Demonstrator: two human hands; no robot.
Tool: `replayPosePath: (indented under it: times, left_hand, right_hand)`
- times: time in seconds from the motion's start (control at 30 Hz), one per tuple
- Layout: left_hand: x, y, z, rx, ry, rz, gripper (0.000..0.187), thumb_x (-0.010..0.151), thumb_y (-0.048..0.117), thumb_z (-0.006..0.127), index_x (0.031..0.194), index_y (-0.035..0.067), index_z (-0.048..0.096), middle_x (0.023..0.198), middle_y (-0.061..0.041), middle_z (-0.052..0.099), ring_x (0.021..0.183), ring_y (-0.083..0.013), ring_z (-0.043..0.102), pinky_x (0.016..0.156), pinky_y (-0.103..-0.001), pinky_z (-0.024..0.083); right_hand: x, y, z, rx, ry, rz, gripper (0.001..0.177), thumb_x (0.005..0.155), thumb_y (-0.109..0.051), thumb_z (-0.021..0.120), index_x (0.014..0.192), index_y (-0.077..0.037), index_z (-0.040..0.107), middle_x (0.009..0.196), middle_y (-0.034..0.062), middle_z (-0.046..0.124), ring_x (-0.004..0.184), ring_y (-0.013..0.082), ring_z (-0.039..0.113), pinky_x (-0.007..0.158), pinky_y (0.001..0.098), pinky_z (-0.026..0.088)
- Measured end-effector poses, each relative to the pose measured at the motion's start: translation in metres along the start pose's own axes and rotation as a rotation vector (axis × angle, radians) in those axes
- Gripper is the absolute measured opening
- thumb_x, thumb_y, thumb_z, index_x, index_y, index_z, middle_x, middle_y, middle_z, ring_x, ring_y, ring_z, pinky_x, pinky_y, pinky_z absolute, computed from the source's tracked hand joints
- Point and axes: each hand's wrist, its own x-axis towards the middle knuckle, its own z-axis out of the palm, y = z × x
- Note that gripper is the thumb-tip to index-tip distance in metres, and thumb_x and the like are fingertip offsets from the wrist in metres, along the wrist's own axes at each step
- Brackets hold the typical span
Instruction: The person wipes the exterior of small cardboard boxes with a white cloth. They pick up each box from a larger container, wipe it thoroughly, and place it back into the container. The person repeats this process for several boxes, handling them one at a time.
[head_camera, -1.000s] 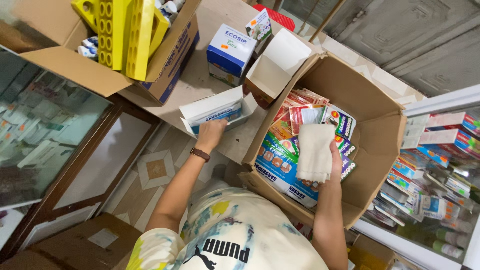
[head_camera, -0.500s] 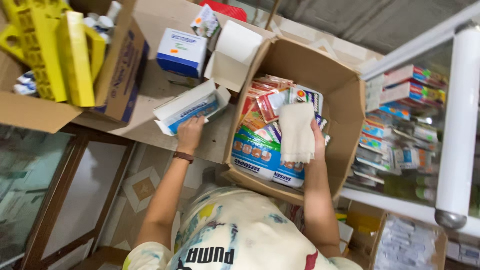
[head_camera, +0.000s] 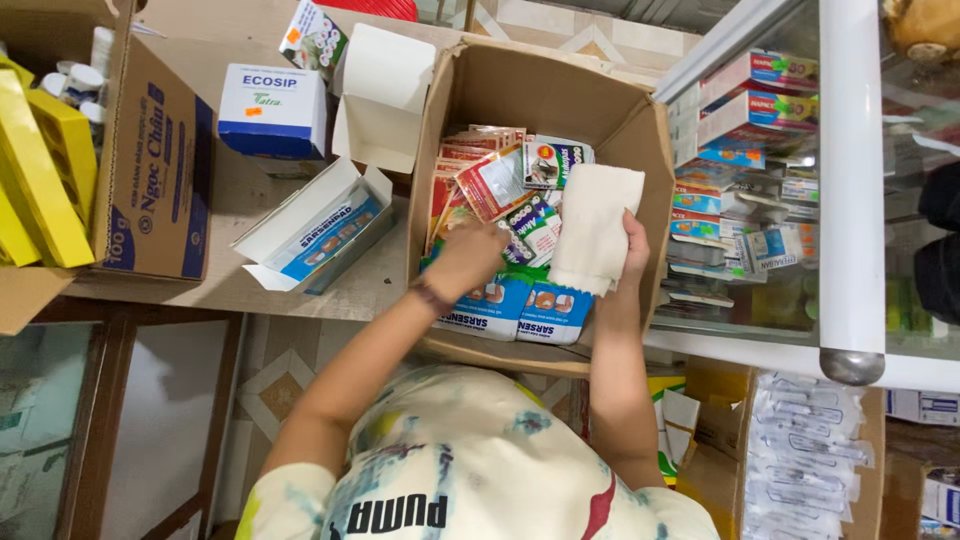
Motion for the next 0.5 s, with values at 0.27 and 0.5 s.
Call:
replayPosePath:
  times: [0.27,0.5]
  left_hand:
    - [0.023,0.005,0.110,0.389,-0.454,0.023,0.067,0.068,0.044,0.082,0.127,0.020,0.060,0.118,-0.012,0.065,0.110,-0.0362,0.064,0.087,-0.066,0.048]
    - [0.034,-0.034,0.132,0.140,-0.318,0.081,0.037,0.078,0.032,0.080,0.109,0.013,0.070,0.095,-0.012,0.073,0.087,-0.0288,0.074,0.074,-0.046,0.060]
  right_hand:
    - [0.004,0.009,-0.018,0.071,0.200,-0.035,0.068,0.094,-0.033,0.058,0.149,0.004,0.045,0.140,0.0242,0.061,0.122,0.0399,0.063,0.104,0.0528,0.052]
    - [0.008,0.018,-0.024,0.121,0.200,0.035,0.063,0.091,-0.032,0.059,0.144,0.002,0.050,0.136,0.0214,0.063,0.119,0.0365,0.065,0.103,0.0503,0.053]
